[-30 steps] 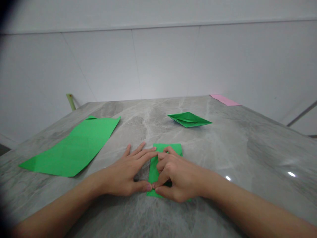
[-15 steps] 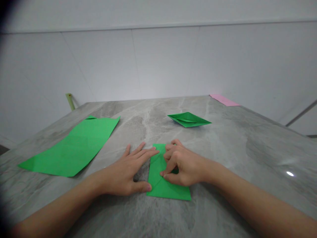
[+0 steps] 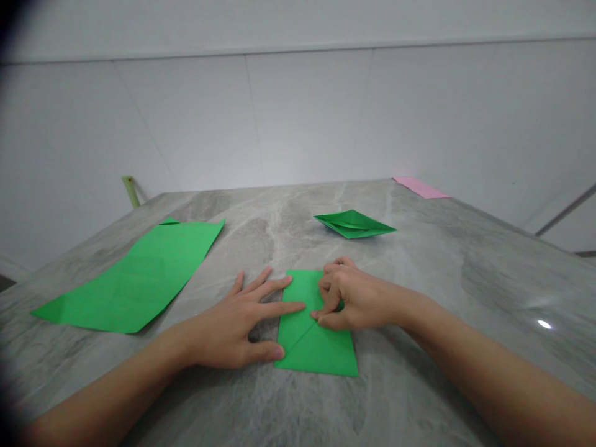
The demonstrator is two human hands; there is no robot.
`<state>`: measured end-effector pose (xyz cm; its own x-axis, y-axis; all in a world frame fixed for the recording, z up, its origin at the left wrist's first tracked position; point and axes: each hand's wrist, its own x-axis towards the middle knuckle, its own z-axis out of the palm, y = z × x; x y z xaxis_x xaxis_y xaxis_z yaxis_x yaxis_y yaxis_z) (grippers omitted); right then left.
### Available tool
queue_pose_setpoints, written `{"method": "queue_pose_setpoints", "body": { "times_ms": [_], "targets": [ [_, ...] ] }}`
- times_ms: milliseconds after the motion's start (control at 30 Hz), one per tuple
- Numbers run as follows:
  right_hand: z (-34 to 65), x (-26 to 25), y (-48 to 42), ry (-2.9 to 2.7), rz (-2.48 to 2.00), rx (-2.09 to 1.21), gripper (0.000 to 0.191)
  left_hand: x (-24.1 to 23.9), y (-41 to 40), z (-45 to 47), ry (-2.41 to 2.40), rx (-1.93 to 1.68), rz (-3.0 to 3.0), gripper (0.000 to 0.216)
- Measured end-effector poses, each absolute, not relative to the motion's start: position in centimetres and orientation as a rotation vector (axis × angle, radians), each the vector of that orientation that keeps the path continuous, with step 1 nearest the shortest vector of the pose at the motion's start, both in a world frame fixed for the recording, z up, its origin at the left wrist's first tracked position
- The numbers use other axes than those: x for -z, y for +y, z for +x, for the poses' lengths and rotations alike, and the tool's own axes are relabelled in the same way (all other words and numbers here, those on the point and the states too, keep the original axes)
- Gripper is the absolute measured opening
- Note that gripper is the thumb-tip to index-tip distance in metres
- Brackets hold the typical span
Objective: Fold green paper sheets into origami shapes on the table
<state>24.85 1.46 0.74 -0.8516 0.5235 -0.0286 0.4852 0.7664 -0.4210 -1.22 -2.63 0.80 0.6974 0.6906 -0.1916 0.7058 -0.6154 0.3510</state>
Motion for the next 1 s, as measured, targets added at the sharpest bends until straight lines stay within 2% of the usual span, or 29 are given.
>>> {"method": "queue_pose_setpoints", "body": {
  "times_ms": [267,800,867,1000],
  "targets": [
    [25.7,-1.3,2.0,-2.913,-1.064,-0.667,0.047,-0.8,-2.6,-1.1,1.093,0.08,2.504,0.08],
    [27.4,-1.6,2.7,-2.783,-1.585,-0.655,0.052,-1.0,-2.6,-1.0,1.127,0.118,2.495,0.089],
    [27.4,-1.5,2.6,-2.796,-1.571,-0.56,0.051,-1.0,-2.6,-1.1,1.115,0.108,2.5,0.093],
    [27.0,-1.1,2.6,-2.738,-1.289,-0.056,0.038,-1.0,-2.7,-1.1,1.107,0.072,2.504,0.101]
  ]
}}
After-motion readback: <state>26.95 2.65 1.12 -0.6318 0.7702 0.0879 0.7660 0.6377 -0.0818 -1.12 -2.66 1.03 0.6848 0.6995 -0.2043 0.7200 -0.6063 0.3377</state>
